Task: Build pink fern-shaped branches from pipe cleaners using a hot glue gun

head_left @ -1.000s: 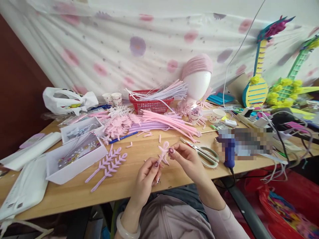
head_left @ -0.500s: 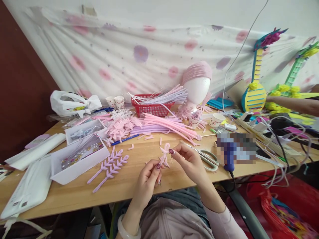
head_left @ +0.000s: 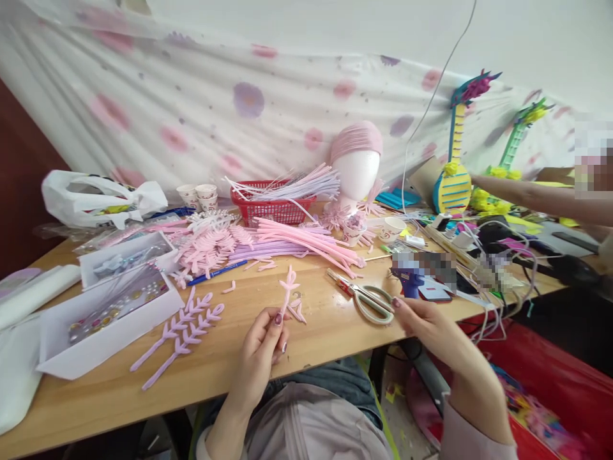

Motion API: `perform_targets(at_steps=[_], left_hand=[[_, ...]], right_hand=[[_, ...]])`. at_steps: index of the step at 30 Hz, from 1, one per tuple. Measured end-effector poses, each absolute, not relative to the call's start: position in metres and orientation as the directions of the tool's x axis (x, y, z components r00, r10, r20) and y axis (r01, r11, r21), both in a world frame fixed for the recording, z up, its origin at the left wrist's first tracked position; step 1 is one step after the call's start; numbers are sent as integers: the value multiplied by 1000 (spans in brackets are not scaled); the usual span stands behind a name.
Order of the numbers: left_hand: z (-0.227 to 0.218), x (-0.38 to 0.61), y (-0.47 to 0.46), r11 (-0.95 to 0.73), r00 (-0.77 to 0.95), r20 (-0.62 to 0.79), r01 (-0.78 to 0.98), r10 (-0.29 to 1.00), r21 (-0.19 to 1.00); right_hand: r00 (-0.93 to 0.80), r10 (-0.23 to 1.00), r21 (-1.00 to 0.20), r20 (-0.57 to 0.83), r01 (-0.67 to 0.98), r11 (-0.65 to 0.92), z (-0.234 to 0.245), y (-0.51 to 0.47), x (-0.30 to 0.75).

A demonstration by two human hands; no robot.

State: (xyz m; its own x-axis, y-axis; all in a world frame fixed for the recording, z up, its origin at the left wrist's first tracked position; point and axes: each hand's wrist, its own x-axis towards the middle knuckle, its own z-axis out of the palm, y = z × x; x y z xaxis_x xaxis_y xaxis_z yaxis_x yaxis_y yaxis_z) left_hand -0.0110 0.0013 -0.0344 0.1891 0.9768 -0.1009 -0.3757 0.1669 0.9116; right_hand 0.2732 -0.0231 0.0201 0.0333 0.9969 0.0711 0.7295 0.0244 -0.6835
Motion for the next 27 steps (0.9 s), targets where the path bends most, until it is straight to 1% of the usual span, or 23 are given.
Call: perform_targets(at_steps=[2,3,4,5,7,8,10,13,15,17,19,20,22,23,24,25,26,27], left_hand=[[-32,-10,1,167,161,-111,-390,981,906],[-31,-10,1,165,148,-114,-395,982,904],[-30,-10,1,163,142,-114,-399,983,902],[-29,-10,1,161,140,-113,-401,984,902],[-29,-10,1,156,141,-107,-403,984,902],[-29,-10,1,155,146,-104,-402,984,902],[-29,-11,1,157,160,-100,-398,982,904],[-31,-11,0,156,169,-94,-400,981,903],[-32,-11,0,157,165,-97,-409,982,899],[-32,-10,0,157,166,-95,-416,982,896],[-32,-10,1,151,168,-87,-416,982,897],[-33,-10,1,146,167,-82,-416,982,898],[-33,-9,1,140,164,-76,-420,984,896],[-33,-9,1,140,163,-76,-424,984,895],[-33,-9,2,139,158,-77,-430,984,892],[-33,-9,2,139,155,-79,-434,985,890],[-33,-9,2,139,152,-80,-438,985,888],[-33,-9,2,137,149,-79,-440,986,887]], right_hand=[[175,984,-569,15,811,-136,11,-34,306],[265,964,-501,11,836,-224,6,-36,318],[335,941,-463,51,843,-275,1,-36,326],[388,914,-449,116,842,-300,-4,-34,330],[432,867,-454,250,843,-289,-13,-24,329],[432,853,-455,292,847,-273,-16,-16,325],[436,843,-446,315,852,-275,-20,-1,315],[493,810,-453,318,829,-327,-20,17,304],[526,781,-474,337,811,-341,-19,22,301],[555,749,-523,362,786,-329,-16,21,299],[594,706,-630,385,729,-269,-13,14,292],[611,687,-698,394,685,-209,-12,10,286],[611,676,-808,412,587,-39,-8,-1,268],[574,696,-831,430,553,58,-6,-6,257],[502,730,-831,464,533,162,-3,-11,243],[390,771,-812,503,518,268,0,-15,229],[239,810,-784,535,498,371,3,-18,215],[99,822,-751,560,480,454,7,-19,201]])
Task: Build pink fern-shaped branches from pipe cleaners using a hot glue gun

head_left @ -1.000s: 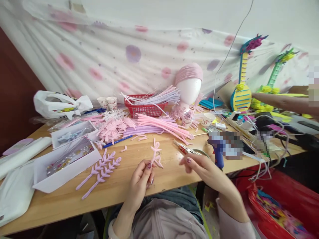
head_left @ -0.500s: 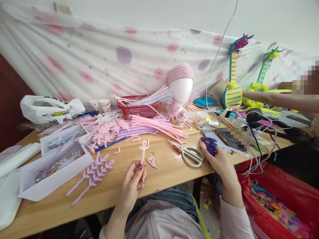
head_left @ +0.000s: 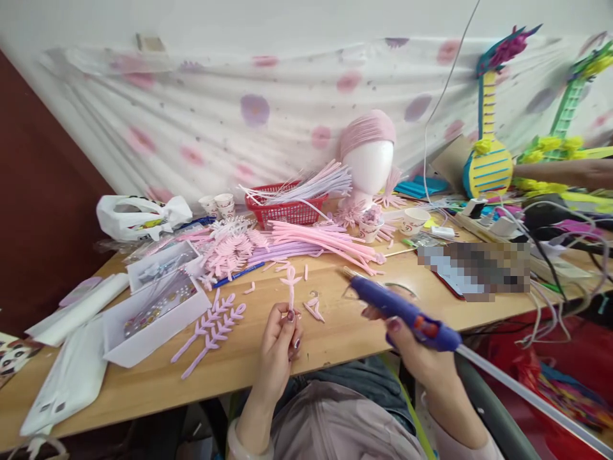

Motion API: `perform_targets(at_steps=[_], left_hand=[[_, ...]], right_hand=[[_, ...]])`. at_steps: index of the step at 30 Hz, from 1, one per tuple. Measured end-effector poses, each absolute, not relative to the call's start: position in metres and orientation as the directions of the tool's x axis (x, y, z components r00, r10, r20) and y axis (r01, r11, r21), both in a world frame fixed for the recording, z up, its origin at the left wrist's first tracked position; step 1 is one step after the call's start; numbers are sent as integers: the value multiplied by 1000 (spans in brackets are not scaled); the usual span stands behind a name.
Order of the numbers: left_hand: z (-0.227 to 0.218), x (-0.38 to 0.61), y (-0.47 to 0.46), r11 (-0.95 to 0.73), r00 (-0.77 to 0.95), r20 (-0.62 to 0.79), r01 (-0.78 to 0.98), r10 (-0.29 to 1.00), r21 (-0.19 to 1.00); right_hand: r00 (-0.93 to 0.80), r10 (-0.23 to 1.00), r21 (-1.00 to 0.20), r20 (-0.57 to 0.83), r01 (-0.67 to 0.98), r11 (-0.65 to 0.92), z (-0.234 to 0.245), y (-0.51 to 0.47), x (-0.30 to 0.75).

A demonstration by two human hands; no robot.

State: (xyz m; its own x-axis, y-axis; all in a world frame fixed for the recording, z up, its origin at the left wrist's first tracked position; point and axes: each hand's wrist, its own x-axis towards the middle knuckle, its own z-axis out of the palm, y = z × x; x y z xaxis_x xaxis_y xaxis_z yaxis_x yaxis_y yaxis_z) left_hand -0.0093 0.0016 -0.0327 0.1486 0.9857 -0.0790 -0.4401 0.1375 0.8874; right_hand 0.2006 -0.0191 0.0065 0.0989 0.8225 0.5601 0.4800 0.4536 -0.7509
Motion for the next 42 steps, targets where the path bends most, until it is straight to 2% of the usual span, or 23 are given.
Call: perform_targets(at_steps=[2,4,12,30,42], left_hand=[[-32,-9,1,130,146,-72,-440,987,889],[-31,-10,1,122,148,-62,-439,987,890],[-37,-9,3,118,175,-45,-435,984,893],[-36,-10,2,115,174,-43,-430,984,895],[-35,-11,3,121,177,-46,-443,983,888]], right_hand=[[-70,820,-697,568,490,524,13,-19,177],[-107,821,-663,561,536,523,17,-15,162],[-138,857,-645,496,602,470,11,-7,158],[-126,861,-650,493,605,461,6,-8,158],[-162,893,-672,419,607,425,13,-10,158]])
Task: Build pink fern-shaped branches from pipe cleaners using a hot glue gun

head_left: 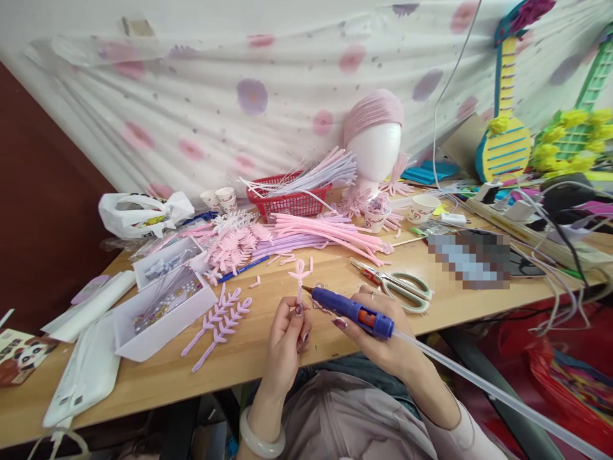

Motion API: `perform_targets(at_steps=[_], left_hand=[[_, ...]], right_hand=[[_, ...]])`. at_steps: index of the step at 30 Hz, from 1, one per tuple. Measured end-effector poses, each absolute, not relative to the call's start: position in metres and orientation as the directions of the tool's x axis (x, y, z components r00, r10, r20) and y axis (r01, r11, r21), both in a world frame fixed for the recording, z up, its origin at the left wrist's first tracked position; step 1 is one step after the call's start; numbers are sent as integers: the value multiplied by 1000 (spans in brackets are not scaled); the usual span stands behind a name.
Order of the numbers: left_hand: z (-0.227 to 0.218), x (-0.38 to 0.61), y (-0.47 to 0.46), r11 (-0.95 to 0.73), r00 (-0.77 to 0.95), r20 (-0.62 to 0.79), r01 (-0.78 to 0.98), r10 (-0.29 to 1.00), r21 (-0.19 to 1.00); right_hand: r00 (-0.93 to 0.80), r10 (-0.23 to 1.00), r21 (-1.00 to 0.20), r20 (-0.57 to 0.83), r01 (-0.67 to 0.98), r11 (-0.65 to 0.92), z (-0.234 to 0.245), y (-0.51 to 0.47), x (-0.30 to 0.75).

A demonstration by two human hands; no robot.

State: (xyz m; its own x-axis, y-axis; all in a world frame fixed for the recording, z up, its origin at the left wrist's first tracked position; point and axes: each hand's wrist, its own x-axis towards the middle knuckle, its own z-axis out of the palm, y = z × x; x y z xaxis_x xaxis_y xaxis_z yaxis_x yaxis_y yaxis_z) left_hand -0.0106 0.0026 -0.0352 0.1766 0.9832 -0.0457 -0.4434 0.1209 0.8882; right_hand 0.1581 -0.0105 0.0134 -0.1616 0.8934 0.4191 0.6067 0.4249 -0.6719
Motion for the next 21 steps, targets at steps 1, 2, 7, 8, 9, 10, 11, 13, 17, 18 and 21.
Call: perform_targets(at_steps=[1,2,7,8,9,10,11,13,17,18,21], left_hand=[[-34,-10,2,123,176,-48,-444,983,887],[-34,-10,2,124,174,-50,-445,984,887],[-34,-9,2,125,149,-61,-466,987,876],[-34,-9,2,121,134,-64,-477,989,871],[-33,-9,2,114,115,-65,-492,991,863],[-33,-8,2,101,87,-65,-510,994,854],[-32,-8,2,85,56,-65,-528,996,845],[-30,-8,3,50,-4,-63,-565,998,824],[-27,-7,3,3,-67,-56,-618,996,786],[-27,-7,3,-6,-79,-56,-626,995,780],[-26,-7,2,-32,-118,-56,-634,991,773]], right_hand=[[-164,897,-674,410,608,420,14,-11,158],[-167,901,-674,401,613,413,14,-11,159],[-53,918,-670,392,668,324,12,-9,182],[19,919,-678,393,681,276,11,-9,192],[105,917,-688,386,695,210,10,-8,204],[204,905,-695,373,708,127,9,-8,218],[297,890,-692,347,721,29,9,-7,232],[417,860,-658,292,741,-136,8,-4,259],[543,824,-620,164,706,-342,6,12,291],[563,814,-610,142,697,-376,5,16,293],[596,789,-572,150,703,-422,-1,19,296]])
